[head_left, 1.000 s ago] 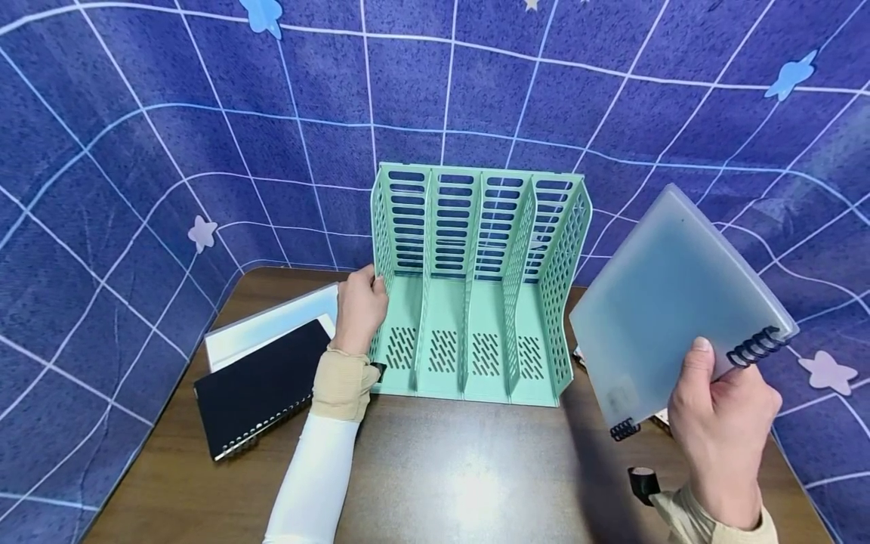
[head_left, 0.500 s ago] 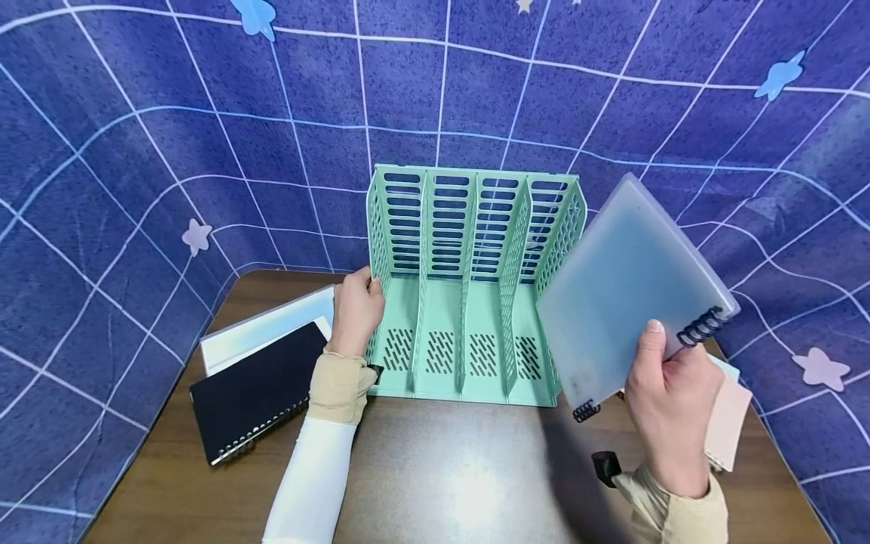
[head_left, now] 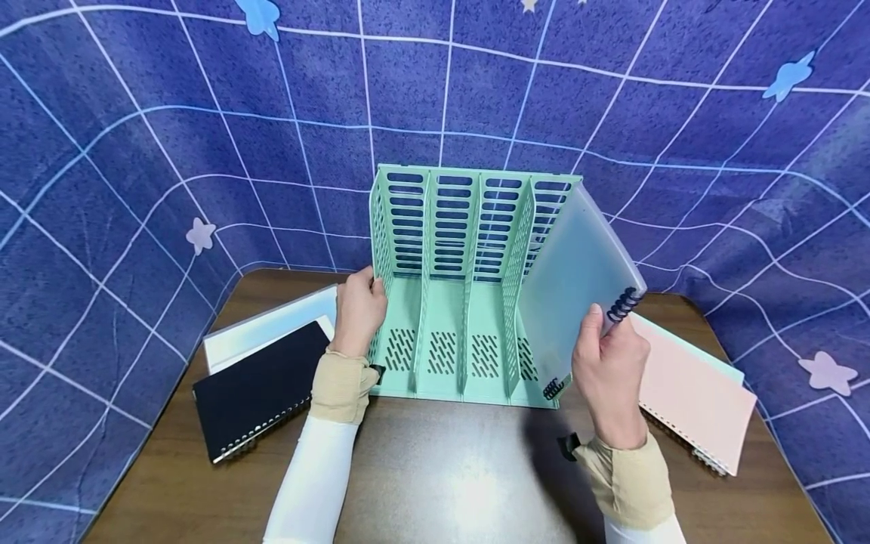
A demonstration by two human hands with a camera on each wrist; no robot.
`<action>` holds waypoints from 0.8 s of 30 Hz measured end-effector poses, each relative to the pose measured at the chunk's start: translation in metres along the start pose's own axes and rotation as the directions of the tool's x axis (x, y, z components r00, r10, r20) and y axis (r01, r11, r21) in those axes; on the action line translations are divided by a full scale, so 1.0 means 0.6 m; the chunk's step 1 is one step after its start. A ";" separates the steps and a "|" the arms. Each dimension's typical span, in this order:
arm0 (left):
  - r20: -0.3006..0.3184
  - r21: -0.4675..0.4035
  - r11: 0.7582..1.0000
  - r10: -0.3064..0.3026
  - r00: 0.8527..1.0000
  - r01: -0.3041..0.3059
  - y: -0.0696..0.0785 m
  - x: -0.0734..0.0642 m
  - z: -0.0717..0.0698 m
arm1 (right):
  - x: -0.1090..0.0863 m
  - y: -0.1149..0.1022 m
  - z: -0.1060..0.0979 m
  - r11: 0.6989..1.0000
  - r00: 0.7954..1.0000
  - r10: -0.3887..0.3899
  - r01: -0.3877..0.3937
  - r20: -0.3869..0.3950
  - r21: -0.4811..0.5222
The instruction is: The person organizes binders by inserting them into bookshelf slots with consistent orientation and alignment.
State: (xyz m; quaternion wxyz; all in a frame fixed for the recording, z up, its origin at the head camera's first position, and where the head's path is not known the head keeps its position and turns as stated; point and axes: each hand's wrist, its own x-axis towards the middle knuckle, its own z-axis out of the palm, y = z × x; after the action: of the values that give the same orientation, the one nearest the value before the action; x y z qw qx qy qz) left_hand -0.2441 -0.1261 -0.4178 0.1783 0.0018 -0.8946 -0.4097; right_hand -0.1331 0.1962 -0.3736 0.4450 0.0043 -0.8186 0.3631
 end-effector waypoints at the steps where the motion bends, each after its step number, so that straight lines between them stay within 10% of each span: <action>1: 0.001 -0.002 1.000 -0.002 1.000 0.002 0.000 0.000 0.000 | -0.001 0.002 0.006 1.000 1.000 0.000 0.000 0.002 -0.002; 24: 0.000 0.000 1.000 -0.001 1.000 0.001 0.001 0.002 0.000 | -0.024 0.052 0.102 0.999 0.998 -0.041 0.041 0.057 0.007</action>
State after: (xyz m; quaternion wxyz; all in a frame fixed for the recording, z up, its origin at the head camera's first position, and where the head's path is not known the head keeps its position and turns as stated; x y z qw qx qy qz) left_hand -0.2451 -0.1261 -0.4169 0.1780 0.0023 -0.8946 -0.4099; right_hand -0.1789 0.1781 -0.4236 0.4287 0.0329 -0.8296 0.3561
